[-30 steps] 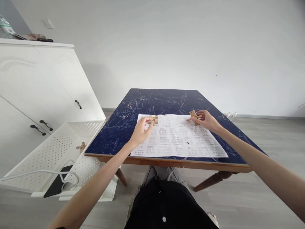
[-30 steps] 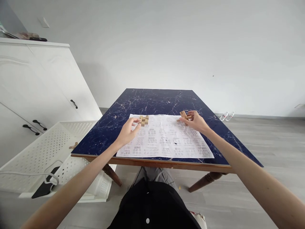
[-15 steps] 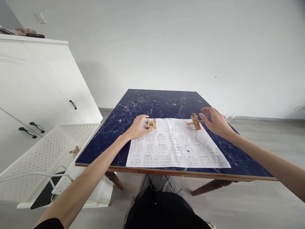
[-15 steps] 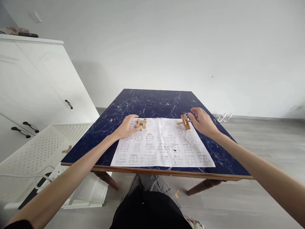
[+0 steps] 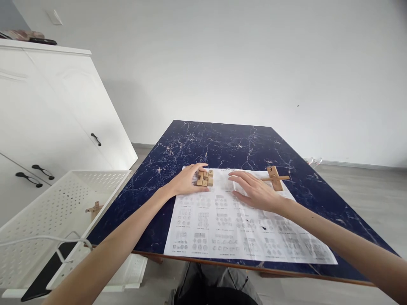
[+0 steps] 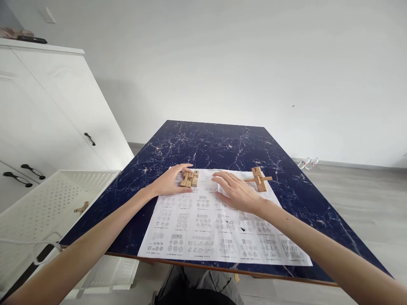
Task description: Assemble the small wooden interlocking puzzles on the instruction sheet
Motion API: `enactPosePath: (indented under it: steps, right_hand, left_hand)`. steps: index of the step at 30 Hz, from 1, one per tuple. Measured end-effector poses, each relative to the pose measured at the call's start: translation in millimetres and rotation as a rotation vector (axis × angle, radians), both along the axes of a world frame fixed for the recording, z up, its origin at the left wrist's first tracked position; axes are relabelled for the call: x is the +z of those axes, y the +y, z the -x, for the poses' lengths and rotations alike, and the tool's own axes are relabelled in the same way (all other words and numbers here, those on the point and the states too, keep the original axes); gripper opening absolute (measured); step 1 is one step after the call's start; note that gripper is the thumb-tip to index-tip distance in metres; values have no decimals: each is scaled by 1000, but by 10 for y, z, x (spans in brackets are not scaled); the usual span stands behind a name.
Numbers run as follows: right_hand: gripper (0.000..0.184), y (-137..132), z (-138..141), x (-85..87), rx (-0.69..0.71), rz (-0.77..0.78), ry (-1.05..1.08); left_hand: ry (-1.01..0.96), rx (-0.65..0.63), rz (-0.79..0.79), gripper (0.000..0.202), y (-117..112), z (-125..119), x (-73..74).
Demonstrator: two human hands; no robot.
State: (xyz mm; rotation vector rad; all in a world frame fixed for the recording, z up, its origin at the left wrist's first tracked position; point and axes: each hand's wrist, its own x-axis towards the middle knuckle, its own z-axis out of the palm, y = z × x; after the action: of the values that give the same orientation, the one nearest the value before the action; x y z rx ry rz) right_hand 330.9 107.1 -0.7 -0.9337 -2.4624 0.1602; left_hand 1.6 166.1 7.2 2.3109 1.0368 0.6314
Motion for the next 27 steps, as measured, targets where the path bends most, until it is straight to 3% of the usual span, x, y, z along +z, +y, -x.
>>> enactPosePath:
  steps: [5,12,16,21,24,27]
  right_hand:
    - [54,92,283,-59,-12,83,73]
    - [54,250,625,-100,-37,140,119]
    - [43,303,684,-100,-77,192,135]
    - [46,218,611,-14,-107,211,222]
    - [50,129,536,63,-98,281,333]
    - [54,57,478,133,-86,495,518]
  left_hand:
    - [21,52,28,95,-27,8,16]
    - [47,73,54,99,-15,19,24]
    - [56,69,87,104,6,77,50]
    - [87,58,129,89,47,207,183]
    - [3,46,236,86,64,264,317]
    - [-323,81,365,65,54,228,426]
